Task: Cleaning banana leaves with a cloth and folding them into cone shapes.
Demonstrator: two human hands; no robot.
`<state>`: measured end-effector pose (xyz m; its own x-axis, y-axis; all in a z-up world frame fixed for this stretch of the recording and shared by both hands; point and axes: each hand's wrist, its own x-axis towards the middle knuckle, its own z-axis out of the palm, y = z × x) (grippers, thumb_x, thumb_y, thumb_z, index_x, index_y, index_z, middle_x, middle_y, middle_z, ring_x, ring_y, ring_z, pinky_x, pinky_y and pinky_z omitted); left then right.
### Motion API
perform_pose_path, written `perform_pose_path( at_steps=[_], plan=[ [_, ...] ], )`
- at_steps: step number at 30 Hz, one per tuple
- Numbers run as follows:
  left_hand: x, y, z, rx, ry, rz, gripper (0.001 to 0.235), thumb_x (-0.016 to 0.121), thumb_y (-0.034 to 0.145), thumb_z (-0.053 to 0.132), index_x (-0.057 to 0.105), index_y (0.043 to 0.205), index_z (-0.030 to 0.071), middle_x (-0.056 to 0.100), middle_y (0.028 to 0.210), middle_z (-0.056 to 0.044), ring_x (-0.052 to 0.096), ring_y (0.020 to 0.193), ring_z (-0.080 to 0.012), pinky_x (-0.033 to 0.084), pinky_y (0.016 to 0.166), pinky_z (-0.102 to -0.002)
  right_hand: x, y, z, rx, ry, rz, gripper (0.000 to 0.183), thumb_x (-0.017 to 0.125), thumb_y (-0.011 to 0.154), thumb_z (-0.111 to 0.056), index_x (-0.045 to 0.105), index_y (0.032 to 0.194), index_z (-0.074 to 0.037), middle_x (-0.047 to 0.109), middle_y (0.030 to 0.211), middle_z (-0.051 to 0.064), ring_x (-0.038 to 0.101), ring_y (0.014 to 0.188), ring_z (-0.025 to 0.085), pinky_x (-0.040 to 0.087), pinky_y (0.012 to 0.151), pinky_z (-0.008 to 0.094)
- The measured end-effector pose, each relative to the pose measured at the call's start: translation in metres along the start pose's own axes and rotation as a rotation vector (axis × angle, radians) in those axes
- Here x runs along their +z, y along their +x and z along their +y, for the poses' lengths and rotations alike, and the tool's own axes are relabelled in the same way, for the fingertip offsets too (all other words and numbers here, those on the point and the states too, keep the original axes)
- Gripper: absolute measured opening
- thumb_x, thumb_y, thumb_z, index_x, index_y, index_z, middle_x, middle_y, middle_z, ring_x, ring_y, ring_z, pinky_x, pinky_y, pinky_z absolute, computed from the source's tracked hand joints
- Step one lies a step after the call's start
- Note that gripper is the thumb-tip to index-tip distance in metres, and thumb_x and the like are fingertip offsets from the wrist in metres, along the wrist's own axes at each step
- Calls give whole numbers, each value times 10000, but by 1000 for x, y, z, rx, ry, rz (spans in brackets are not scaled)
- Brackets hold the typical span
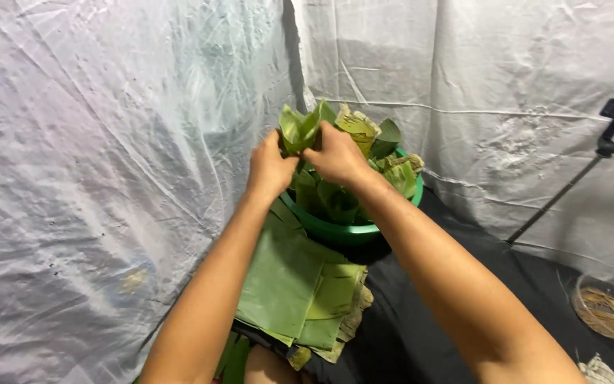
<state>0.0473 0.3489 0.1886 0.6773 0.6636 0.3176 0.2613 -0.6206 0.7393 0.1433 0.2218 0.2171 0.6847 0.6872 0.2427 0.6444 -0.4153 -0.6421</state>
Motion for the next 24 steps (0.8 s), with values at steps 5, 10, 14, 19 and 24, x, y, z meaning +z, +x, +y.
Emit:
perform_pose_path(
  at_steps=[5,10,14,19,24],
  plan=[
    [19,4,-31,-76,116,-98,504,784,817,198,577,1262,81,705,1168,-253,669,1157,-444,574,978,-539,38,24,31,90,-149,-145,438,698,840,-398,621,1155,-103,737,1066,180,693,1087,421,546,888,556],
    [24,8,-52,-130,230,-209,554,768,806,267,500,1275,143,692,1198,-228,660,1183,-430,562,979,-548,53,30,38,161,-261,-243,515,681,817,-532,678,1177,-164,738,1118,148,683,1134,396,547,928,538],
    [18,0,-56,-39,195,-253,676,794,810,217,425,1346,34,570,1334,-274,586,1257,-479,520,1047,-570,53,29,43,125,-394,-278,648,711,793,-589,731,1127,-34,611,1282,212,485,1304,411,467,1071,497],
    [12,0,-76,-37,221,-255,816,846,770,279,427,1412,1,487,1398,-243,547,1298,-497,482,1095,-584,32,-1,16,69,-482,-234,664,749,789,-557,741,1103,28,569,1259,238,450,1292,421,451,1074,489],
    [-37,-28,-77,-28,294,-268,489,774,861,281,586,1205,-11,640,1130,-213,625,1196,-470,500,1031,-573,4,-75,-25,-145,-384,45,254,685,898,-293,595,979,-70,565,990,172,601,1016,422,534,833,534]
  ],
)
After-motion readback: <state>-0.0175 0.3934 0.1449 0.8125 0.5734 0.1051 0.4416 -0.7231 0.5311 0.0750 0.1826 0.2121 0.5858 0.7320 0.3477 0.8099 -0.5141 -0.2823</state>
